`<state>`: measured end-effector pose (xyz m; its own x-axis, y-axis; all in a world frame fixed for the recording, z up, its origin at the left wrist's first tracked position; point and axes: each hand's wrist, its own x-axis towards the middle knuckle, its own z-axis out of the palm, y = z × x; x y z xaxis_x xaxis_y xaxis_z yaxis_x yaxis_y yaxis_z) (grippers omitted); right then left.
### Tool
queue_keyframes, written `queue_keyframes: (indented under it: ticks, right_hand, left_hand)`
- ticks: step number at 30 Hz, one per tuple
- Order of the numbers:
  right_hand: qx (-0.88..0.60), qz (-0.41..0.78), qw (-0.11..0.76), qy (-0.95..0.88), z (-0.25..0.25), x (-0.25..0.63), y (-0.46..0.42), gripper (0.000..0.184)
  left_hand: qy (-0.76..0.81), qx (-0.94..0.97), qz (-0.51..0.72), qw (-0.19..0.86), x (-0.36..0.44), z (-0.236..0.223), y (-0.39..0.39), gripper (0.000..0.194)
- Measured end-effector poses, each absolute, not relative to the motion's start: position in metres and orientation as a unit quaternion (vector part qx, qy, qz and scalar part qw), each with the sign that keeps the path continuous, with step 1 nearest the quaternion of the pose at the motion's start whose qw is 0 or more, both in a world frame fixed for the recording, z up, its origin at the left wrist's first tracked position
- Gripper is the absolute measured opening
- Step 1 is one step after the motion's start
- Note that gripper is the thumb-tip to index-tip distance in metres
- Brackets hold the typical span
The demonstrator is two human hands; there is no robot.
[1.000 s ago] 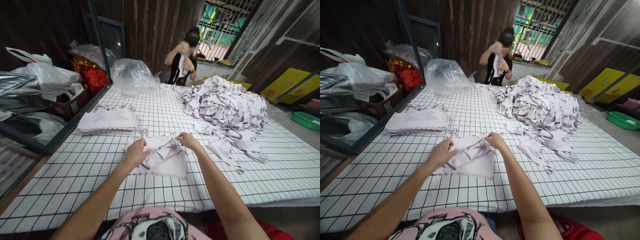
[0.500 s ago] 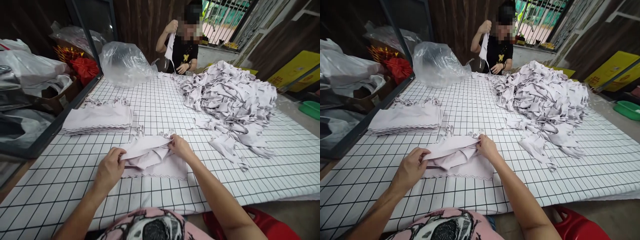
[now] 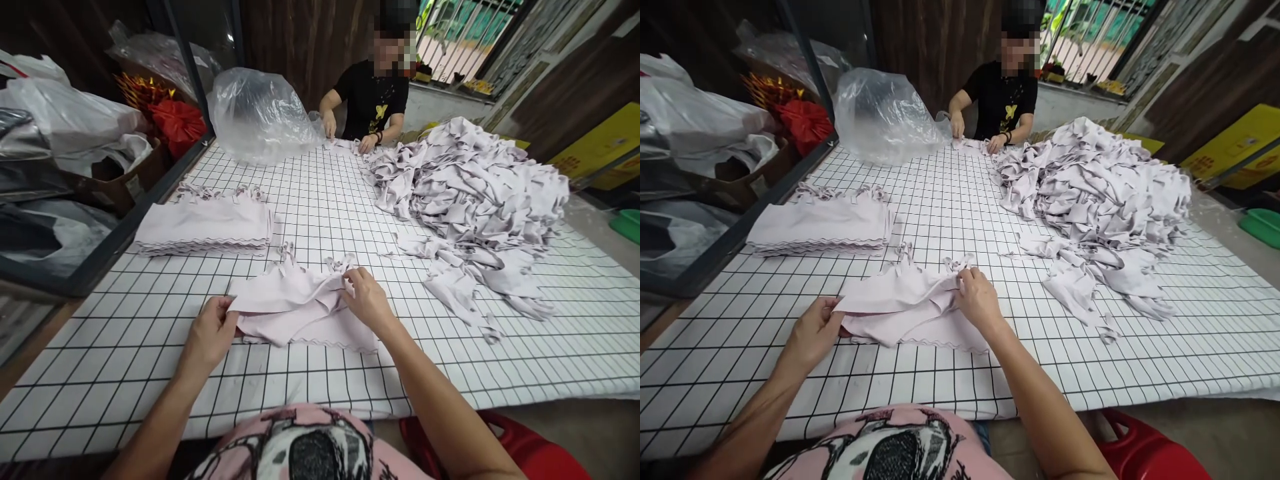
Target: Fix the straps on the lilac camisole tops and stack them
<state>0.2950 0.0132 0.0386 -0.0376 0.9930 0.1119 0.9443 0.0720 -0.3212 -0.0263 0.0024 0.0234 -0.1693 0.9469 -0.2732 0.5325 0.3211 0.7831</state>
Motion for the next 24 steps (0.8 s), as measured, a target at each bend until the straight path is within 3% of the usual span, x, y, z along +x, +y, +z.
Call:
queue_keyframes:
  ticks: [5, 10, 15, 24]
  right_hand:
    - [-0.64, 0.002, 0.144, -0.755, 0.031, 0.291, 0.019, 0.031]
    - [-0.559, -0.002, 0.155, -0.815, 0.027, 0.293, 0.018, 0.034]
    - [-0.551, 0.0, 0.12, -0.826, 0.025, 0.295, 0.02, 0.029]
    - [-0.567, 0.017, 0.051, -0.822, 0.023, 0.296, 0.034, 0.029]
  left_hand:
    - [0.716, 0.515, 0.273, 0.384, -0.023, 0.017, 0.001, 0.033]
    - [0.71, 0.519, 0.302, 0.366, -0.024, 0.013, -0.001, 0.035]
    - [0.67, 0.454, 0.419, 0.412, -0.017, 0.024, 0.001, 0.032]
    - [0.648, 0.45, 0.453, 0.415, -0.023, 0.049, 0.021, 0.024]
